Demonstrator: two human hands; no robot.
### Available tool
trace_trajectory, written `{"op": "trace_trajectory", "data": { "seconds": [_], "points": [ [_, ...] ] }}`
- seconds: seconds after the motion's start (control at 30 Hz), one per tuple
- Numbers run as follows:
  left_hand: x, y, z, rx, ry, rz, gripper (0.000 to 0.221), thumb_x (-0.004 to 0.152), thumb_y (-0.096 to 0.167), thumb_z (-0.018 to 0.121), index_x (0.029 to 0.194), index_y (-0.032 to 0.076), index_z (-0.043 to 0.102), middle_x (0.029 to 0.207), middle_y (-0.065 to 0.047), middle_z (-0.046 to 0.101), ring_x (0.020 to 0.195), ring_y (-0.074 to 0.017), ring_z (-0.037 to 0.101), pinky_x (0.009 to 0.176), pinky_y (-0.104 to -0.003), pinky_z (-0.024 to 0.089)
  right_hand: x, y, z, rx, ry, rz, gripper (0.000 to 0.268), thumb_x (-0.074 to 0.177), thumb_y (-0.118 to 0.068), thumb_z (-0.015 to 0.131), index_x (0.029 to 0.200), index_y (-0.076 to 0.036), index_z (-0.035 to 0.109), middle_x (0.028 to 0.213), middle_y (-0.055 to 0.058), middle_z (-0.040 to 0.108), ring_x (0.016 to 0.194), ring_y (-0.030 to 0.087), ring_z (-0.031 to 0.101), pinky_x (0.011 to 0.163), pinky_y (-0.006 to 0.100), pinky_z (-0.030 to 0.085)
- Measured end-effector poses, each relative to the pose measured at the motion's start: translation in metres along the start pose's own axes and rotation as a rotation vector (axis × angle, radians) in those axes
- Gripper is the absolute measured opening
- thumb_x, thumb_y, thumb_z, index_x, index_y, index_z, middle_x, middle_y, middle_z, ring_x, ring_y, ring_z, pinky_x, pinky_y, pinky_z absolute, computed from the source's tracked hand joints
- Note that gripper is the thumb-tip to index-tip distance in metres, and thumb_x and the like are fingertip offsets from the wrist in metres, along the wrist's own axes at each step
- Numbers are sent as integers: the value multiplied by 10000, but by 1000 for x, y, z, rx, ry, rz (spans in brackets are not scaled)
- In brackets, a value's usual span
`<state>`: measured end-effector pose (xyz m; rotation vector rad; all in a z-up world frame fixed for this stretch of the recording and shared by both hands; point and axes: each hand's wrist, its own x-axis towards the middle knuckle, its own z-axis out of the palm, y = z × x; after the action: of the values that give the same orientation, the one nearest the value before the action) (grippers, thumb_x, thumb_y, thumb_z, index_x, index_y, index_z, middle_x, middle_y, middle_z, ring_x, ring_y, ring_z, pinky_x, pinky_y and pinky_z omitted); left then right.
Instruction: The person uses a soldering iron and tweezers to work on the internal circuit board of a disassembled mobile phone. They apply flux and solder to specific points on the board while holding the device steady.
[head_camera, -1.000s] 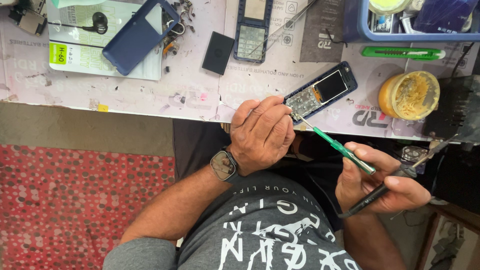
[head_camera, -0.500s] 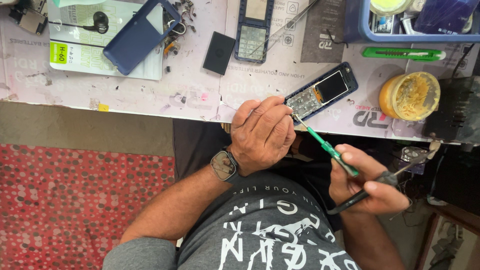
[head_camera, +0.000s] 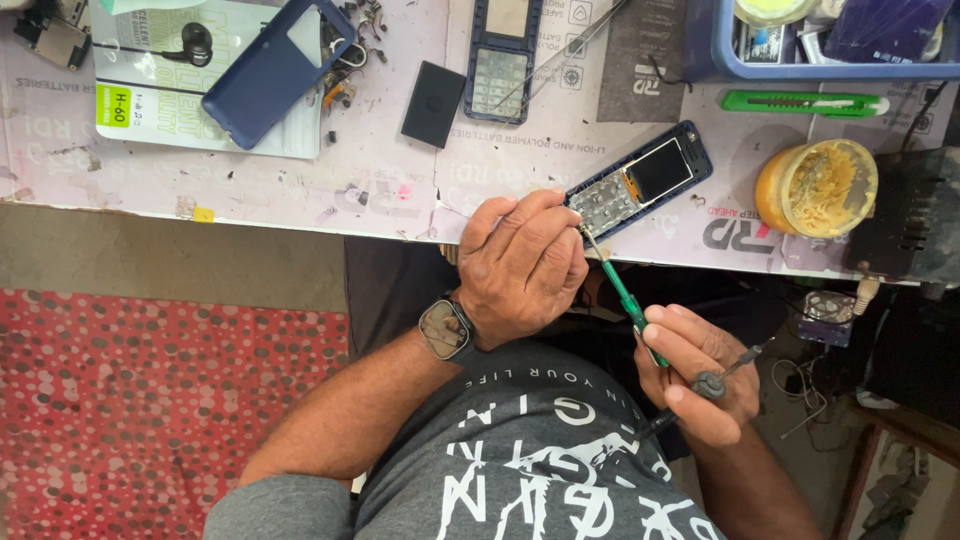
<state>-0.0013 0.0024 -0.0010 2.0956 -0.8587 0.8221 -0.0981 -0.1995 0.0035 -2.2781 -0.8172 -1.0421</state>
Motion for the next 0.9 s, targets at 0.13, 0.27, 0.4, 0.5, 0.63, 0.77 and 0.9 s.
{"op": "trace_trajectory", "data": {
  "seconds": [0.13, 0.27, 0.4, 0.5, 0.63, 0.77, 0.9],
  "points": [
    [0, 0, 0, 6, 5, 0, 68, 945, 24, 722, 1009, 11, 702, 1099, -77, 691, 1121, -246, 719, 1026, -402, 443, -8, -1, -9, -23, -32, 20, 511, 888, 71, 724, 1126, -86, 300, 927, 157, 692, 856, 335, 763, 768, 420, 694],
    [0, -1, 0, 7, 10, 11, 71, 938, 19, 719, 1007, 13, 701, 1099, -81, 692, 1120, -251, 718, 1025, -402, 446, -1, -7, -22, -7, 48, 66, 515, 883, 21, 724, 1144, -78, 291, 950, 189, 677, 842, 350, 755, 749, 424, 697],
    [0, 0, 0, 12, 8, 5, 62, 941, 18, 714, 997, 18, 688, 1091, -80, 692, 1118, -249, 720, 1021, -402, 448, 17, -16, -36, -154, 19, 207, 540, 946, 30, 751, 1183, -107, 285, 1042, 195, 663, 930, 373, 749, 804, 435, 694],
    [2, 1, 0, 18, 21, 3, 60, 937, 27, 712, 988, 24, 680, 1082, -87, 694, 1100, -254, 721, 1009, -409, 445, 23, 0, -31, -250, 26, 132, 525, 926, 11, 766, 1164, -97, 310, 1022, 208, 675, 896, 382, 738, 753, 422, 670],
    [4, 2, -1, 32, 30, 11, 62, 931, 34, 709, 982, 27, 674, 1073, -85, 698, 1085, -257, 725, 1003, -411, 445, 22, 31, -16, -314, -10, 96, 501, 968, 26, 786, 1143, -75, 327, 1071, 223, 684, 915, 382, 727, 761, 448, 646],
    [4, 1, -1, 32, 32, 15, 69, 927, 35, 711, 984, 26, 673, 1073, -84, 696, 1083, -257, 726, 1003, -412, 444, 35, 44, -5, -388, -23, 147, 434, 997, 49, 779, 1137, -67, 384, 1078, 205, 697, 959, 392, 723, 797, 482, 622],
    [4, 1, -1, 8, 27, 12, 79, 923, 33, 716, 989, 23, 675, 1078, -92, 691, 1092, -264, 719, 997, -416, 449, 53, 35, -10, -501, -87, 177, 380, 971, -8, 770, 1122, -40, 423, 1093, 243, 684, 962, 421, 676, 819, 522, 576]
  ]
}}
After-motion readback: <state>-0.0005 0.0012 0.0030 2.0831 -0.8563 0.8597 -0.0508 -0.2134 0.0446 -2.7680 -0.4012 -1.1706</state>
